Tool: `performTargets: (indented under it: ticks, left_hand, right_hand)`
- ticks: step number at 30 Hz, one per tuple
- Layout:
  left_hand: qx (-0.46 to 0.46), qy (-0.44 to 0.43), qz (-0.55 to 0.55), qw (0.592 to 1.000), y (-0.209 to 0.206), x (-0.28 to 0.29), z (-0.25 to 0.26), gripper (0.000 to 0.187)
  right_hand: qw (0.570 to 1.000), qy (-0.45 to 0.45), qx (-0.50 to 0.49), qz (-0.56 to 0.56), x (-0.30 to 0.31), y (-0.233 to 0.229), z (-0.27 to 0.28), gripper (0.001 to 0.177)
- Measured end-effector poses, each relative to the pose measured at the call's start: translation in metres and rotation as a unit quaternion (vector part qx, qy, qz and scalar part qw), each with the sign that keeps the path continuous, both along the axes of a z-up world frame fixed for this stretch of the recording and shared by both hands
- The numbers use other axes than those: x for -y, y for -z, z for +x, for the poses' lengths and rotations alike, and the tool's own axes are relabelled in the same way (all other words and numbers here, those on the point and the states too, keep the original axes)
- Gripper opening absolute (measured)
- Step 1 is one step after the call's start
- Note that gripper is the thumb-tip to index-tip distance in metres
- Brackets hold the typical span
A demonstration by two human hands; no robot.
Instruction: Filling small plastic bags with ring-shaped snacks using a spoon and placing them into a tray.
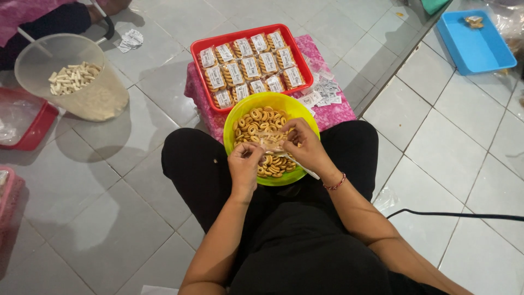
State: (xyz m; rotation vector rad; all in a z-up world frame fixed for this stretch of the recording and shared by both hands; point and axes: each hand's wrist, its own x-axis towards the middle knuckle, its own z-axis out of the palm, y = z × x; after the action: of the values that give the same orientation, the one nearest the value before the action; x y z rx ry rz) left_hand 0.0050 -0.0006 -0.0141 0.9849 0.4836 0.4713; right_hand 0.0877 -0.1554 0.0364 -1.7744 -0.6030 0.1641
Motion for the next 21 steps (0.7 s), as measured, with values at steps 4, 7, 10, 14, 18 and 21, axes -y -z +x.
performTargets:
  ticks: [4,7,10,14,18,21]
  left_hand:
    - [-0.011,0.007,-0.015,1.0,0.004,0.0,0.002,0.022]
    - [-0.018,0.006,-0.043,0.999,0.017,-0.001,0.006,0.022]
    - [-0.025,0.006,-0.076,0.997,0.011,-0.004,0.005,0.022]
    - [-0.03,0.027,-0.131,0.991,-0.002,-0.007,0.001,0.023]
    - [-0.024,0.046,-0.143,0.988,-0.006,-0.009,0.0,0.025]
    - [0.001,0.032,-0.011,0.999,-0.023,-0.005,-0.005,0.044]
  right_hand:
    - [0.983,-0.083,0.161,-0.039,-0.004,-0.03,-0.012,0.025]
    - [0.972,-0.126,0.194,-0.046,-0.002,-0.034,-0.015,0.022]
    - [0.968,-0.145,0.194,-0.07,0.005,-0.028,-0.01,0.037]
    - [0.969,-0.162,0.158,-0.099,0.006,-0.035,-0.01,0.043]
    - [0.981,-0.141,0.081,-0.101,0.008,-0.038,-0.012,0.037]
    - [0.988,-0.125,0.035,-0.083,0.011,-0.038,-0.008,0.041]
